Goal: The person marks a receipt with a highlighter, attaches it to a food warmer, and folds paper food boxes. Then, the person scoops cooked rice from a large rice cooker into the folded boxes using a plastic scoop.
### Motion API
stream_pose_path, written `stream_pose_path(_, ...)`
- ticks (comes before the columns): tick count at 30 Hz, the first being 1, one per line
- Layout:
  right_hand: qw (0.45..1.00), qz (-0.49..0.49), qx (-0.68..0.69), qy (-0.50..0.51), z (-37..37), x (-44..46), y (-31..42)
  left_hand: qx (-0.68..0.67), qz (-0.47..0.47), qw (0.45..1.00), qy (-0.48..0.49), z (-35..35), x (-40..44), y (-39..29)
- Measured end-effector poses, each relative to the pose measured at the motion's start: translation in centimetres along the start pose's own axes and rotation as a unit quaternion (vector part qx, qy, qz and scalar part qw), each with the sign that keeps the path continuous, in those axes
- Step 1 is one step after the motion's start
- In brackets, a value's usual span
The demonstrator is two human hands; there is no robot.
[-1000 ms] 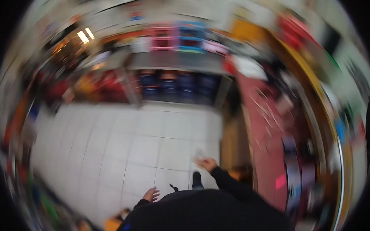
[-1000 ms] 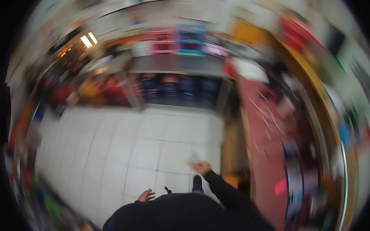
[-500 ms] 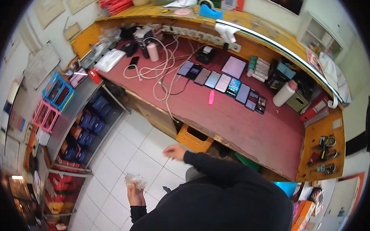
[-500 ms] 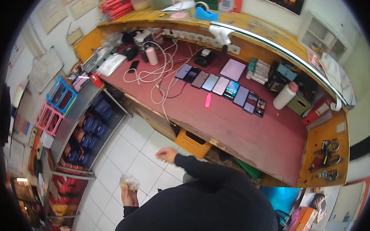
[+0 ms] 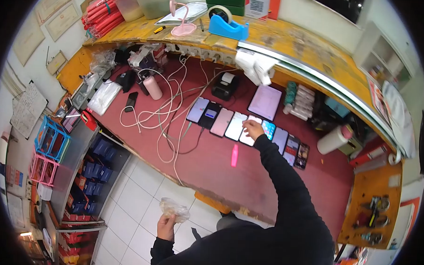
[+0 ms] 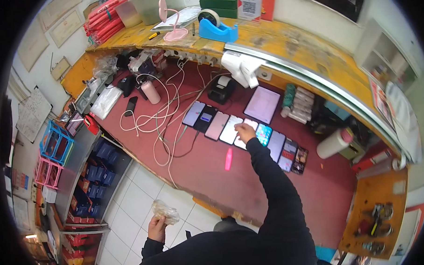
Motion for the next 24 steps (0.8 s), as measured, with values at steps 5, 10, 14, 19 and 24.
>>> stream_pose_path(5, 0.913, 0.164, -0.37, -0.047, 2.4, 20.3, 5.7, 0.056, 0.006, 0.997, -0.043, -0.5, 5.3, -2.1)
stream_pose_path(10, 0.852, 0.078, -0.504, -0.12, 5.1, 30.1, 11.2, 0.048, 0.049, 0.989, -0.133, 1.2, 6.3, -1.2)
stream_pose_path(14, 0.845, 0.026, -0.523, -0.111, 5.3, 33.7, 11.8, -0.008, 0.089, 0.983, -0.159, 1.2, 7.2, 1.5)
stream_pose_path(19, 0.841, 0.009, -0.529, -0.112, 5.2, 33.6, 11.0, 0.013, 0.11, 0.986, -0.128, 1.3, 9.0, 1.7)
stream_pose_path(24, 0.837, 0.004, -0.535, -0.116, 4.4, 32.5, 11.2, 0.043, 0.087, 0.988, -0.119, 2.7, 11.0, -0.8)
Point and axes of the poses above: each hand's wrist, its own x-axis towards the middle knuckle, its own z-axis out of the back of the hand, y = z × x, the point moved 9 cm from there along x, towards the middle knuckle, and after that the axes turned 9 degrees about y, right-handed, at the moved point
